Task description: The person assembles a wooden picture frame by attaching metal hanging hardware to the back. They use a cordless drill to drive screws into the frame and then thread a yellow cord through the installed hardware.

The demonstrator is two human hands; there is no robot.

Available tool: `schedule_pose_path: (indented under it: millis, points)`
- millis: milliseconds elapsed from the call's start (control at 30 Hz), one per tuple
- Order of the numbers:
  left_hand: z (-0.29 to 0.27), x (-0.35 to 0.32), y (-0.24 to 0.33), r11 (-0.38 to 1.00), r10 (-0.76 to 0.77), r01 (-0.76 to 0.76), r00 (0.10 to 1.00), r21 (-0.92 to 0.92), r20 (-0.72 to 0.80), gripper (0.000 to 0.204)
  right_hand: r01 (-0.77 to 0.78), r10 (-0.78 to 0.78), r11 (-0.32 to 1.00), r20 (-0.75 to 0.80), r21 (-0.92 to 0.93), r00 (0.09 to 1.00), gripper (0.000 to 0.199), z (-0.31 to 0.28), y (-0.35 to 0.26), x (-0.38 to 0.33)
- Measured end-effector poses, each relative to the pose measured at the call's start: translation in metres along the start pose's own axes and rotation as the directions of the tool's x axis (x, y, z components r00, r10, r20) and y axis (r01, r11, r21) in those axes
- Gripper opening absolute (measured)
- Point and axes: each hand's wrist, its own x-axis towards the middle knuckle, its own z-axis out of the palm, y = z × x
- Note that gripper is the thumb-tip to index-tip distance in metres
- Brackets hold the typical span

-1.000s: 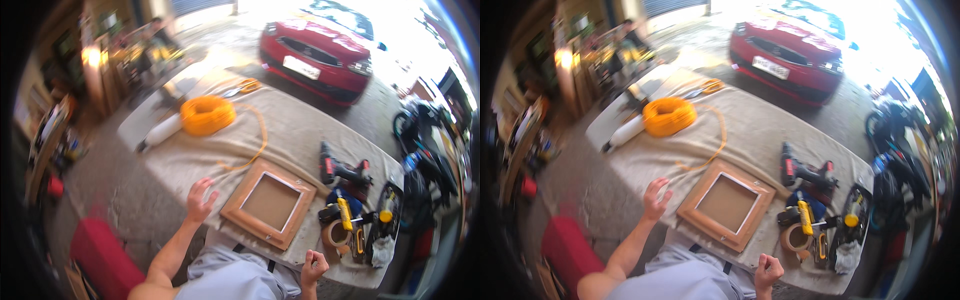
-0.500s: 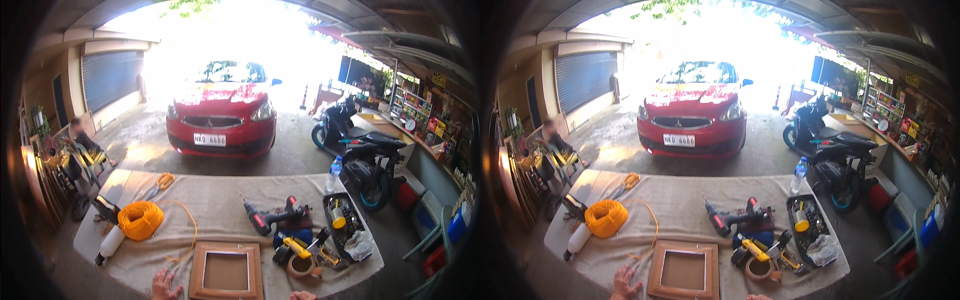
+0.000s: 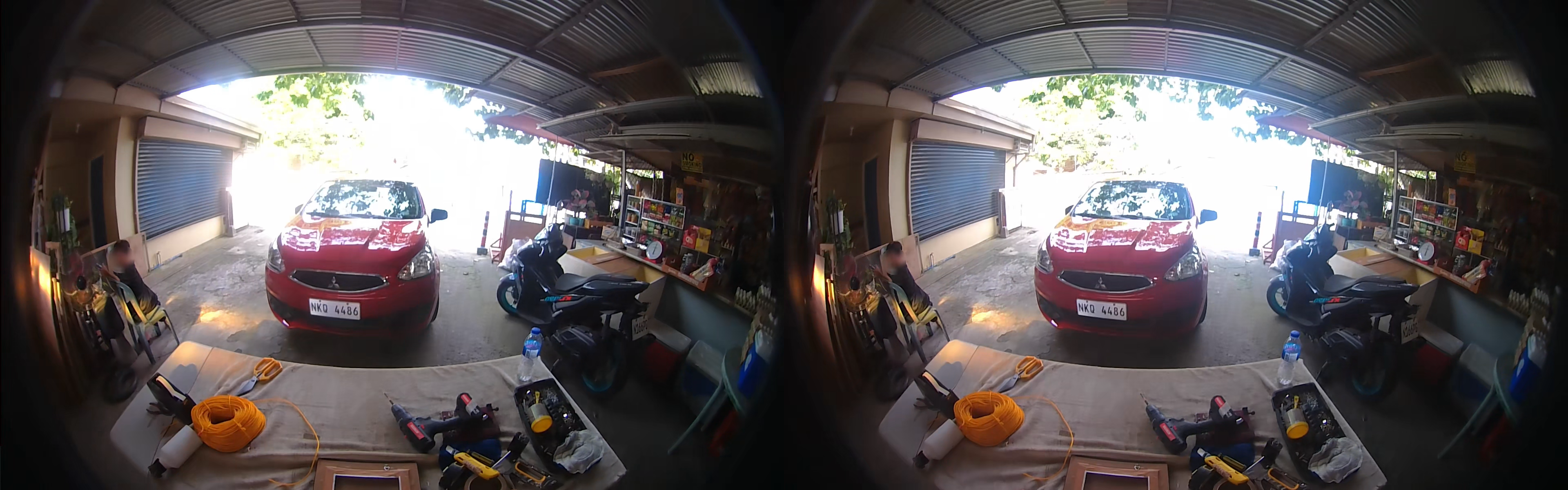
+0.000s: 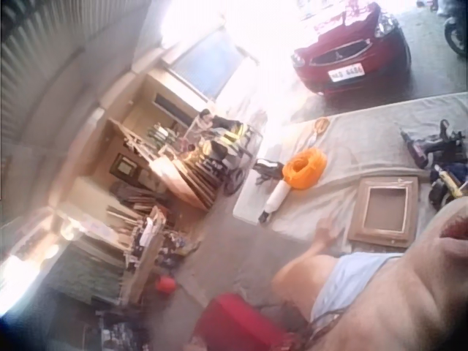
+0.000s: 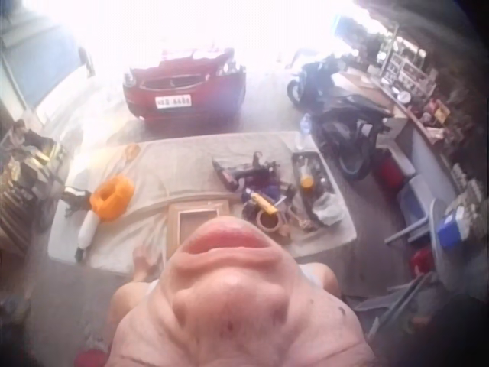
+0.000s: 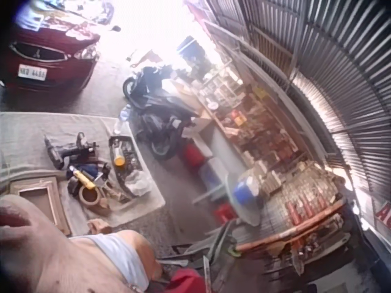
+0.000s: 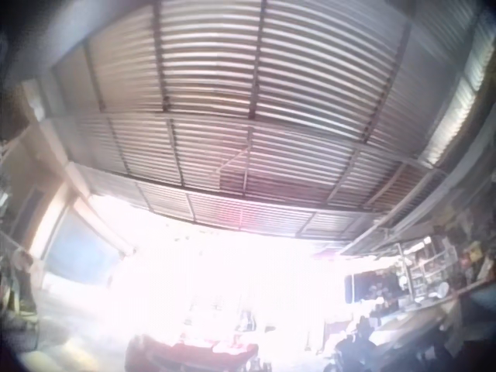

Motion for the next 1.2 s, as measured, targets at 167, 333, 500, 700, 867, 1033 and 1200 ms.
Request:
schedule_pose_path:
  millis: [167, 333, 500, 700, 867, 1033, 1200]
  points:
    - [-0.005, 0.015, 0.006, 1.000, 0.021, -0.021, 1.000, 0.001, -0.016, 0.028, -0.010, 0.010, 1.000, -0.008, -0.017, 1.000, 0.011, -0.002, 0.000, 0.009]
    - [-0.007, 0.035, 0.010, 0.999, 0.040, -0.041, 0.998, -0.005, -0.045, 0.026, -0.009, 0.008, 0.999, -0.026, -0.032, 1.000, 0.010, -0.003, 0.001, 0.025]
    - [-0.012, 0.048, 0.017, 0.998, 0.062, -0.062, 0.996, 0.002, -0.067, 0.025, -0.015, 0.014, 0.999, -0.041, -0.036, 0.999, 0.010, -0.004, 0.002, 0.030]
    - [-0.011, 0.060, 0.018, 0.997, 0.078, -0.079, 0.994, -0.011, -0.080, 0.023, -0.025, 0.022, 0.998, -0.050, -0.065, 0.999, 0.010, -0.006, 0.000, 0.035]
    - [-0.012, 0.072, 0.022, 0.994, 0.105, -0.107, 0.990, -0.015, -0.092, 0.022, -0.045, 0.041, 0.996, -0.062, -0.076, 0.997, 0.010, -0.008, 0.001, 0.035]
    - [-0.009, 0.085, 0.026, 0.990, 0.133, -0.137, 0.986, -0.029, -0.102, 0.021, -0.079, 0.073, 0.992, -0.068, -0.099, 0.995, 0.010, -0.008, 0.001, 0.036]
    - [-0.001, 0.096, 0.031, 0.988, 0.132, -0.139, 0.985, -0.062, -0.111, 0.020, -0.125, 0.119, 0.983, -0.051, -0.137, 0.992, 0.010, -0.009, 0.005, 0.037]
